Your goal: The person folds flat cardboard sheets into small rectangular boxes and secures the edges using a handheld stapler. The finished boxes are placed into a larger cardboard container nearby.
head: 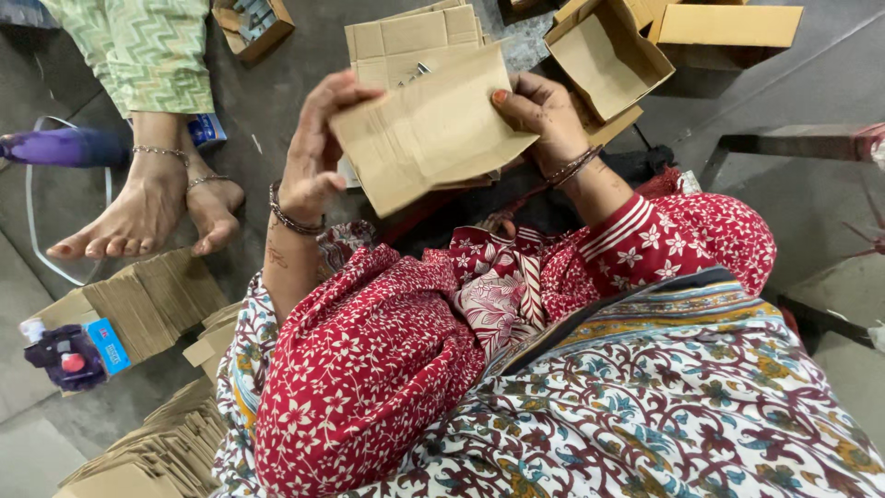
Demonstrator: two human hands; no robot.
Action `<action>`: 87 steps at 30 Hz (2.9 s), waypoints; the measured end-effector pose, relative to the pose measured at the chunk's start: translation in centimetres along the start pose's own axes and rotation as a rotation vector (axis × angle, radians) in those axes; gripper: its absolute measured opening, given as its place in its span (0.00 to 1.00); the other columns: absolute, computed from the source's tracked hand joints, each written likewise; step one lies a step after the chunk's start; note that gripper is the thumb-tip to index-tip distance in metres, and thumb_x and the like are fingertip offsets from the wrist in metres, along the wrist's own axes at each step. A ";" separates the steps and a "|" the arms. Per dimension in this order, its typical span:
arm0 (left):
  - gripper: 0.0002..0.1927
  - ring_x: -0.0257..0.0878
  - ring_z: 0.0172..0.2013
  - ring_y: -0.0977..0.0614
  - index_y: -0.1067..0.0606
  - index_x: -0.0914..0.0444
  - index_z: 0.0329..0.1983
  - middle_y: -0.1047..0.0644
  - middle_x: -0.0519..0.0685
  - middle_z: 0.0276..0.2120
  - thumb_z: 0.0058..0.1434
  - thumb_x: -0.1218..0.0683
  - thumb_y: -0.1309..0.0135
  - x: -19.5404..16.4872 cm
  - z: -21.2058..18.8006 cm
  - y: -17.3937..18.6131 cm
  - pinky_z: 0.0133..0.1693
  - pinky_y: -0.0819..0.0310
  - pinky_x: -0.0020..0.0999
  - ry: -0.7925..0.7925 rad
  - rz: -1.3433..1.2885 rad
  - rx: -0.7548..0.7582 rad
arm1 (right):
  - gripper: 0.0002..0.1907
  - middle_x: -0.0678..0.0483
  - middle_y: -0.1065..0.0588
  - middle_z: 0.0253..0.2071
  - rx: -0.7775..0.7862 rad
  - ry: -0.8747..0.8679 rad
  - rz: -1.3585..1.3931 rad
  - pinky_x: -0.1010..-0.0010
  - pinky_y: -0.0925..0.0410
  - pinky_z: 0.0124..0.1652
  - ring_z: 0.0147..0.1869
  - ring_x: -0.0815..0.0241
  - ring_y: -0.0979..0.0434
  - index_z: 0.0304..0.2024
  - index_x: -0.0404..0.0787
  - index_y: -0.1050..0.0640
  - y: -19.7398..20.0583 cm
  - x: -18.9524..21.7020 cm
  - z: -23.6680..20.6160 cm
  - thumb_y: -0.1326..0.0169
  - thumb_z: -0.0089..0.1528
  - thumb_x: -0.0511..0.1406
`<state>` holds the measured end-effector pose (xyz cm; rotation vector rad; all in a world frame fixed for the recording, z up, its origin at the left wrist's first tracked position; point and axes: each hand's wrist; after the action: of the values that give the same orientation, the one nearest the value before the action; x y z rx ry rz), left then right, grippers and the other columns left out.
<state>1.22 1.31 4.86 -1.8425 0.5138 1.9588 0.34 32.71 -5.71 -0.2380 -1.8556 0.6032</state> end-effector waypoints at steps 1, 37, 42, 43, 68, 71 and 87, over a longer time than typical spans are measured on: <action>0.46 0.40 0.66 0.27 0.40 0.58 0.78 0.28 0.51 0.66 0.60 0.40 0.37 -0.2 0.1 0.0 0.71 0.36 0.40 0.077 0.078 0.023 | 0.12 0.56 0.22 0.38 0.011 0.028 -0.096 0.77 0.30 0.40 0.38 0.68 0.25 0.49 0.34 0.20 0.6 0.6 0.0 0.41 0.68 0.37; 0.28 0.47 0.60 0.22 0.40 0.59 0.67 0.26 0.56 0.58 0.68 0.69 0.50 5.8 0.9 -7.3 0.61 0.30 0.38 0.102 0.537 -0.352 | 0.23 0.48 0.30 0.50 0.053 0.594 -0.936 0.60 0.30 0.59 0.59 0.53 0.30 0.60 0.42 0.23 -4.2 -0.3 -3.8 0.34 0.64 0.40; 0.23 0.42 0.59 0.22 0.39 0.60 0.69 0.25 0.53 0.58 0.72 0.60 0.52 6.2 0.9 -7.9 0.62 0.30 0.35 0.245 0.398 -0.174 | 0.14 0.50 0.28 0.43 -0.037 0.563 -1.058 0.60 0.30 0.52 0.53 0.54 0.28 0.46 0.39 0.22 -4.3 -1.0 -3.3 0.33 0.63 0.38; 0.22 0.42 0.61 0.24 0.39 0.60 0.69 0.26 0.54 0.60 0.75 0.57 0.51 6.1 1.0 -8.1 0.62 0.30 0.35 0.213 0.416 -0.127 | 0.13 0.50 0.28 0.43 -0.050 0.573 -1.038 0.61 0.30 0.51 0.52 0.55 0.27 0.43 0.39 0.23 -4.2 -1.1 -3.0 0.33 0.63 0.37; 0.34 0.43 0.51 0.18 0.32 0.64 0.66 0.23 0.55 0.55 0.71 0.34 0.60 5.2 -0.1 -6.6 0.52 0.22 0.41 0.346 -0.881 -0.276 | 0.21 0.49 0.26 0.50 -0.132 0.388 -1.058 0.62 0.34 0.57 0.56 0.52 0.28 0.62 0.43 0.29 -5.7 0.2 -1.1 0.47 0.69 0.43; 0.33 0.43 0.51 0.19 0.32 0.65 0.66 0.23 0.55 0.55 0.73 0.35 0.60 4.1 -0.1 -5.1 0.52 0.22 0.41 0.215 -0.780 -0.338 | 0.44 0.41 0.30 0.54 -0.008 0.524 -1.680 0.48 0.37 0.54 0.55 0.39 0.31 0.63 0.41 0.35 -7.2 0.4 -1.2 0.35 0.51 0.51; 0.36 0.36 0.56 0.26 0.35 0.62 0.63 0.29 0.49 0.57 0.68 0.32 0.45 0.8 -1.7 0.1 0.59 0.31 0.30 -0.092 -0.244 -0.341 | 0.41 0.42 0.26 0.55 0.441 -0.409 0.368 0.60 0.30 0.47 0.49 0.52 0.24 0.72 0.32 0.34 -3.3 0.6 -4.3 0.41 0.63 0.47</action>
<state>2.59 0.30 3.93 -1.8913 -0.0795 2.0426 4.51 31.48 -2.40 -0.1694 -2.0178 1.3790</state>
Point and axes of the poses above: each hand's wrist, its own z-axis towards the middle knuckle, its own y-axis out of the back of the hand, x = y × z
